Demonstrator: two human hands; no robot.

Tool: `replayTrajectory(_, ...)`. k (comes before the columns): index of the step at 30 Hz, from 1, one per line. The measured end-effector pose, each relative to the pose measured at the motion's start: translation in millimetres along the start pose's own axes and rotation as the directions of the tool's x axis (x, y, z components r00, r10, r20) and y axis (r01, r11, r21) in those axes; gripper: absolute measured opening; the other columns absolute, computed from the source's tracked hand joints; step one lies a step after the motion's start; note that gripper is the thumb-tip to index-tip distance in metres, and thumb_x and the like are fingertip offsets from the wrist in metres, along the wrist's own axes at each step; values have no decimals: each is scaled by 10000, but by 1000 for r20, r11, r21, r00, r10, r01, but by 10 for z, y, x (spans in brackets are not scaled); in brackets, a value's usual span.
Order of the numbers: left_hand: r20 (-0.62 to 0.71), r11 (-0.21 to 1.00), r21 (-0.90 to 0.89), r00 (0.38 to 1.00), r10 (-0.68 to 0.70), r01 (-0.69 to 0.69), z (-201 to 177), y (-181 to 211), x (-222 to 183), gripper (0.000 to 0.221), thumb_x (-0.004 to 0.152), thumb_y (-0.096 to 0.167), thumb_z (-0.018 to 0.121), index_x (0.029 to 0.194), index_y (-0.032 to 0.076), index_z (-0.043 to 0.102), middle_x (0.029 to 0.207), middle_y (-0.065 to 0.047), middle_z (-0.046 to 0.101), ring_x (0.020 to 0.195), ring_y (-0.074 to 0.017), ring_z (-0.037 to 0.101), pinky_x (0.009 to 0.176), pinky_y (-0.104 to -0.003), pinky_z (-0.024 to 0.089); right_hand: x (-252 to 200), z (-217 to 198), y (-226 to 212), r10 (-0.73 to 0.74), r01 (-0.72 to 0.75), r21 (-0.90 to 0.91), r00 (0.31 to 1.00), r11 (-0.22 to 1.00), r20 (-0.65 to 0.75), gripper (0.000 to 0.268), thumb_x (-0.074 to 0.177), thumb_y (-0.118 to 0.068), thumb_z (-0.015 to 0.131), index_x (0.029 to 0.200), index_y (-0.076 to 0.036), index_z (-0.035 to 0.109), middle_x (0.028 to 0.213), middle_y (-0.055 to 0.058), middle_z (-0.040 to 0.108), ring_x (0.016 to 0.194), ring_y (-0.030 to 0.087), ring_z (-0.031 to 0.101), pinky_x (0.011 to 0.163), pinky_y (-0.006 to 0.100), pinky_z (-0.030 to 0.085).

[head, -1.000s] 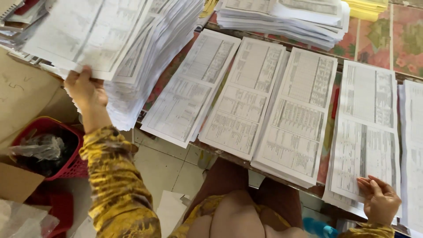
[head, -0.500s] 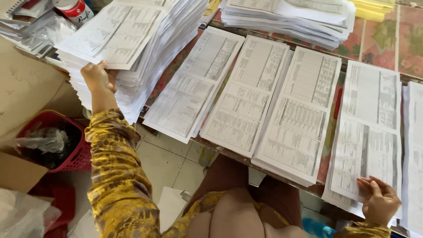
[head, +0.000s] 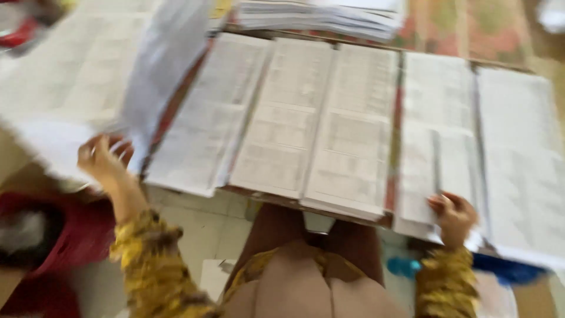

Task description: Folding and stacking printed papers on a production table in a print shop.

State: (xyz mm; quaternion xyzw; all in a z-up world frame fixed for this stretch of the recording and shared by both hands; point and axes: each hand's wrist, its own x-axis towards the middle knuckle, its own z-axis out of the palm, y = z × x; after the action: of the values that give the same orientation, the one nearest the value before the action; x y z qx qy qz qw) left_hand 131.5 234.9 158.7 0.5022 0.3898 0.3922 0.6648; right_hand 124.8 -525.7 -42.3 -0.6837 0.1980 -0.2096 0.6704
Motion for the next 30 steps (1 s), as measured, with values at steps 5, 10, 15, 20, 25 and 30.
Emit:
replayTrajectory(5, 424, 964, 142, 894, 146, -224, 275, -934, -892, 64, 1040, 67, 524, 1084, 98, 559, 895, -64, 696, 668, -138, 655, 621, -263, 584, 119, -213, -16, -262, 267, -304, 963, 914, 58, 127, 976, -42, 656, 1072, -19, 735, 842, 117, 756, 749, 160, 730, 760, 275, 595)
replayTrajectory(10, 823, 915, 155, 561, 89, -372, 943, -1782, -1961, 164, 1051, -92, 561, 1128, 38, 625, 966, -167, 690, 836, -273, 698, 766, -364, 623, 337, -1362, -244, -600, 375, -829, 798, 415, 60, 576, 731, 134, 621, 1283, -25, 664, 1110, 144, 630, 1042, 326, 624, 924, 408, 524)
replayTrajectory(15, 984, 866, 84, 179, 7, -492, 1471, -1960, -3332, 335, 856, -21, 697, 1183, 47, 722, 1140, -186, 721, 1161, -358, 678, 986, -425, 557, 223, -2118, 147, -268, 80, -996, 961, 38, 67, 716, 759, 55, 636, 1447, -144, 646, 1549, 139, 515, 1427, 402, 448, 1018, 569, 542)
replayTrajectory(20, 892, 526, -450, -390, 227, -722, 1692, -2249, -4360, 688, 748, 294, 889, 1348, 52, 658, 1338, -282, 612, 1323, -540, 526, 1101, -589, 443, 284, -2753, 573, -426, 157, -987, 896, 36, 127, 119, 1031, -360, 664, 1030, -382, 781, 1027, -122, 784, 930, 166, 770, 849, 306, 592)
replayTrajectory(25, 888, 319, -420, -458, -51, -850, 1554, -2664, -4863, 728, 783, 427, 864, 1413, 197, 580, 1562, -205, 460, 1526, -468, 302, 1227, -595, 257, 176, -2049, -552, -624, 330, -872, 780, 361, 37, 134, 1095, -134, 729, 964, -124, 760, 772, 104, 723, 751, 321, 725, 690, 396, 558)
replayTrajectory(30, 861, 243, -486, -413, 295, -839, 1425, -3313, -4904, 442, 679, 216, 892, 1079, 209, 704, 1399, -136, 607, 1379, -417, 532, 1157, -634, 318, -3, -959, -981, -784, 587, -783, 578, 207, 227, 201, 1078, 17, 628, 899, -44, 694, 744, 155, 645, 634, 370, 629, 599, 436, 518)
